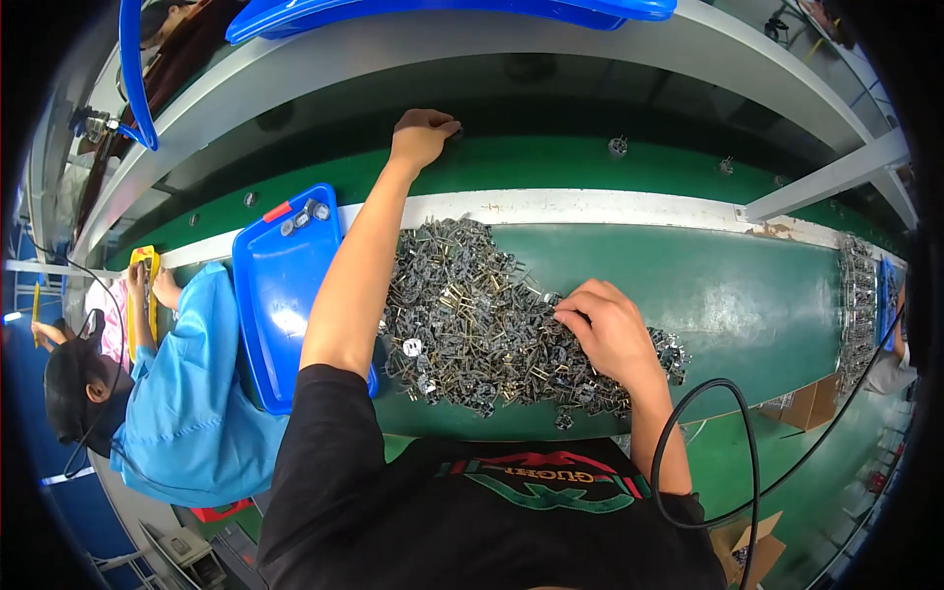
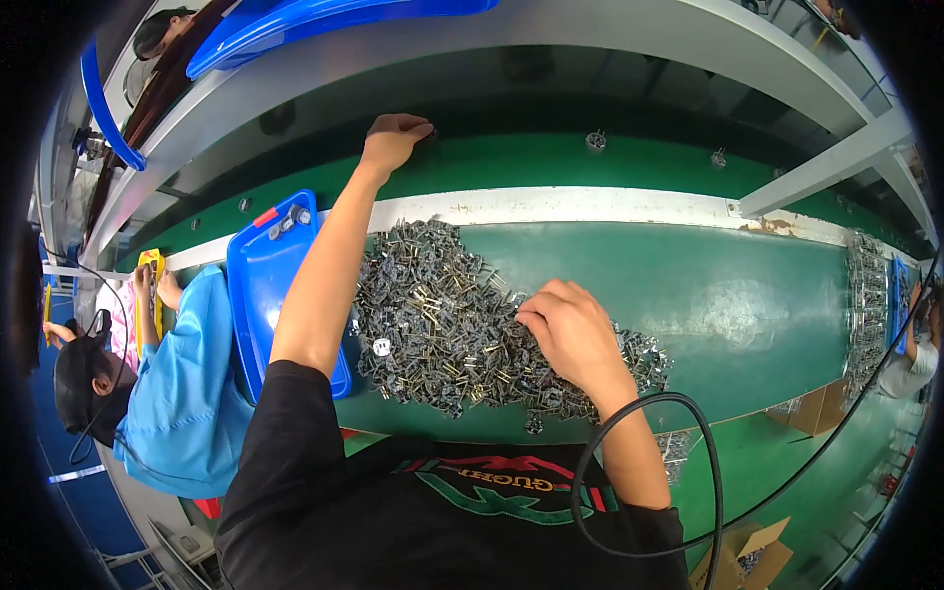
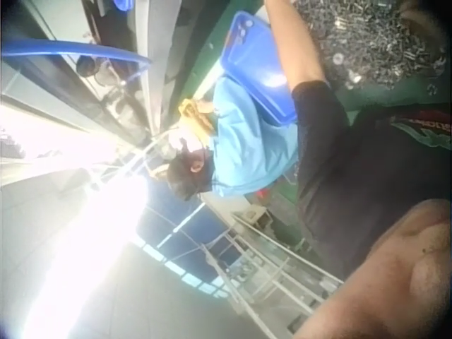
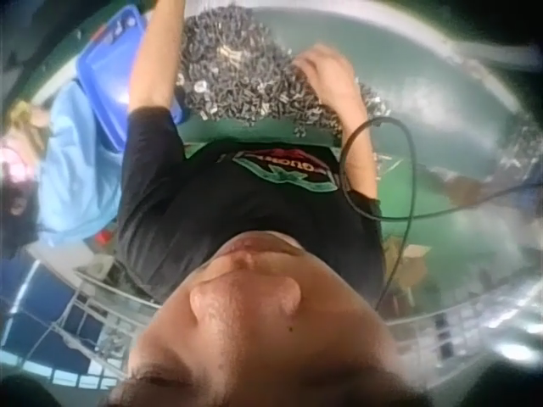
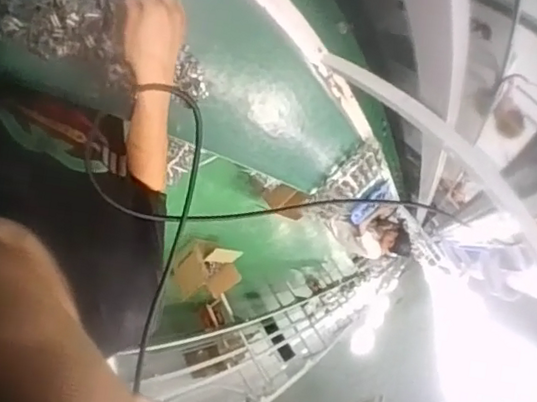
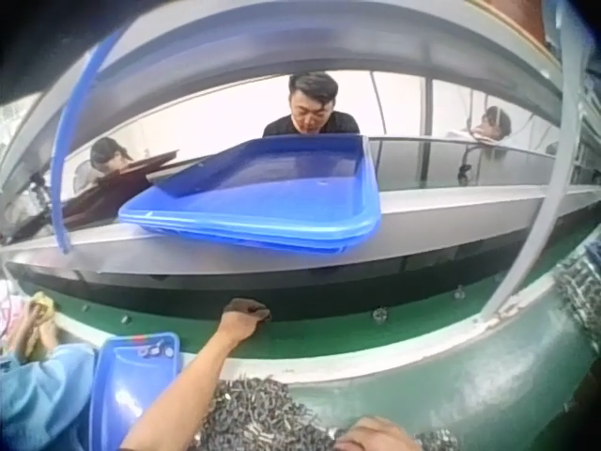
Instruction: The person assembles small metal terminals into plastic circular housings by hand, picking up the terminals from a blue tray and inserting them into the housings.
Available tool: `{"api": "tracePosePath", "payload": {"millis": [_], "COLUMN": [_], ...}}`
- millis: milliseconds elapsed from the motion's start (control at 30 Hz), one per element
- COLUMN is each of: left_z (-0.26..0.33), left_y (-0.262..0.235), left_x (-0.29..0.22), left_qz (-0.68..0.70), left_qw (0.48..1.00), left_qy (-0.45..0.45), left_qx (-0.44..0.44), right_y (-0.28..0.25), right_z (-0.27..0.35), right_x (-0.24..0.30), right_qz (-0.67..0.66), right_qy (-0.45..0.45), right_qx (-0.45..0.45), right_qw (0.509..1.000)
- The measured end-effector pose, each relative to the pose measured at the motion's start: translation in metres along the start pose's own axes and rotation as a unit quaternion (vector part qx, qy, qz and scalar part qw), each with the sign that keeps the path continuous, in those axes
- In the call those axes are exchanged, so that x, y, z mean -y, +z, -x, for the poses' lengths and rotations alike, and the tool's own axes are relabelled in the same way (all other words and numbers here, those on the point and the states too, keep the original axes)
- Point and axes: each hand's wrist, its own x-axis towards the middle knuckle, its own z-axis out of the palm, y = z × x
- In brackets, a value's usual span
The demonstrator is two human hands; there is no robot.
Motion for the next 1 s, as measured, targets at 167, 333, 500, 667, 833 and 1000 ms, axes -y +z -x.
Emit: {"api": "tracePosePath", "payload": {"millis": [167, 333, 500, 667, 833, 1000], "left_z": [0.012, 0.027, 0.055, 0.062, 0.062, 0.065], "left_y": [-0.076, -0.184, -0.212, -0.212, -0.221, -0.23], "left_x": [0.035, 0.143, 0.182, 0.203, 0.223, 0.223], "left_qz": [-0.052, -0.396, -0.342, -0.274, -0.305, -0.288], "left_qw": [0.994, 0.883, 0.908, 0.929, 0.925, 0.91], "left_qy": [-0.001, -0.071, -0.201, -0.216, -0.161, -0.23], "left_qx": [-0.094, -0.24, -0.138, -0.124, -0.157, -0.192], "right_y": [-0.006, 0.001, 0.005, 0.002, 0.005, 0.011], "right_z": [-0.002, 0.003, 0.01, 0.014, 0.009, 0.009], "right_x": [0.001, -0.006, -0.01, -0.006, 0.004, 0.009], "right_qz": [-0.078, -0.238, -0.471, -0.572, -0.65, -0.655], "right_qy": [-0.044, 0.021, 0.114, 0.122, 0.129, 0.121], "right_qx": [-0.111, -0.214, -0.149, -0.141, -0.143, -0.186], "right_qw": [0.99, 0.947, 0.862, 0.799, 0.735, 0.722]}}
